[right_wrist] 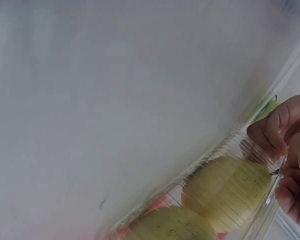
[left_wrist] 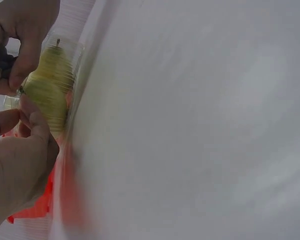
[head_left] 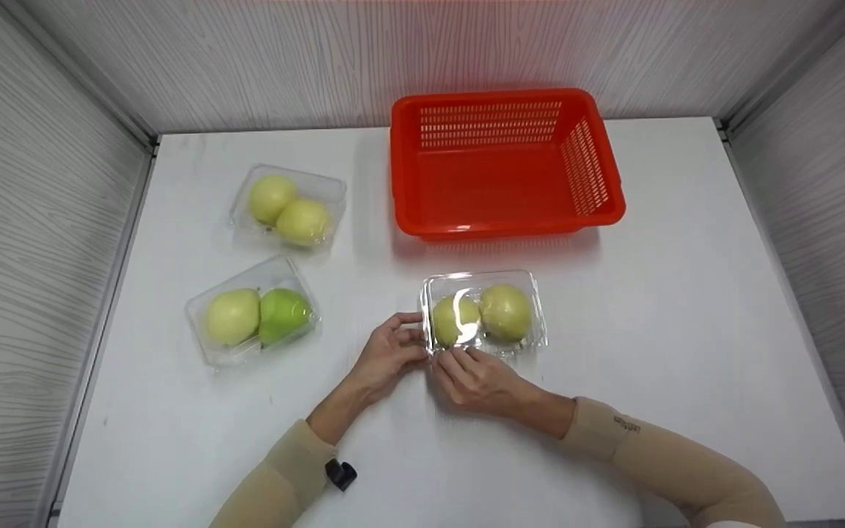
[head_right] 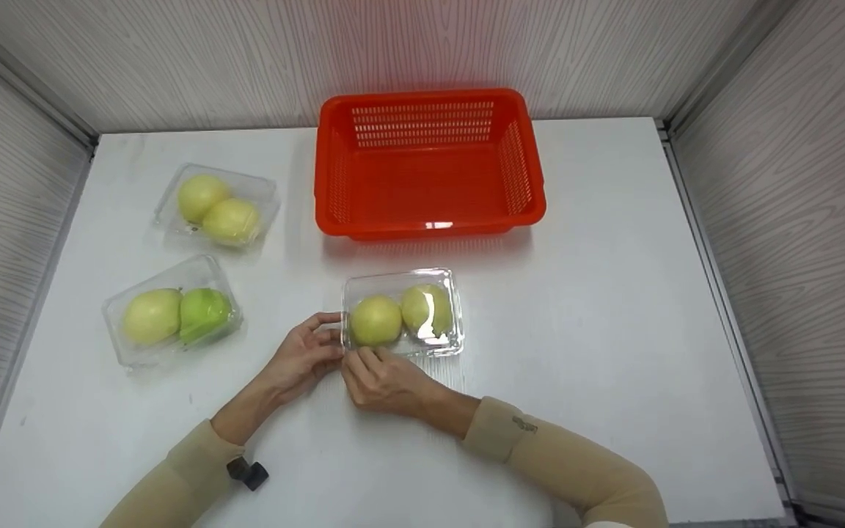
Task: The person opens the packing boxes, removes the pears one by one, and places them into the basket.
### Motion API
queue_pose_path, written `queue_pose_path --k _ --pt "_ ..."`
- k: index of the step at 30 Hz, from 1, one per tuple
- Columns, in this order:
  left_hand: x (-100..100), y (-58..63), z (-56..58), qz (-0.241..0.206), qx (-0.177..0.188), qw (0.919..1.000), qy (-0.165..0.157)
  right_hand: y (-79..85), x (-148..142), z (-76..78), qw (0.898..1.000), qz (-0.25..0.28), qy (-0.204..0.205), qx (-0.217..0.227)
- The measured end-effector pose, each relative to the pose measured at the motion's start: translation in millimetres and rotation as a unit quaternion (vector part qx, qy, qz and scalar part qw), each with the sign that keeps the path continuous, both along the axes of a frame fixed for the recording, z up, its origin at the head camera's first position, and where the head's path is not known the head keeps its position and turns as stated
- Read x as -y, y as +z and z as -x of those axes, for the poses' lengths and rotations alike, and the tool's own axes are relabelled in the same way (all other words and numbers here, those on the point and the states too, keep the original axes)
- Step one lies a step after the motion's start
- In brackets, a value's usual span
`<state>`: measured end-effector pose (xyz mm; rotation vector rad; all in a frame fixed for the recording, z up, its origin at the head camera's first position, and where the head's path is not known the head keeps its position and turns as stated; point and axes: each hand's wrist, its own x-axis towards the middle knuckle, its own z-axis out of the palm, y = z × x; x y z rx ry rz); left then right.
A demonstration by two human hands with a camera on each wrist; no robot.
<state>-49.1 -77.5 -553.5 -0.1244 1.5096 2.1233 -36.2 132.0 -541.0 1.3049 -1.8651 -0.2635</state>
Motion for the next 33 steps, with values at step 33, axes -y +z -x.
queue_pose_path --k 33 --pt "-2.8 0.2 -1.7 -0.004 -0.005 0.9999 0.014 4.9 -1.6 8.4 0.999 0.021 0.021 -0.034"
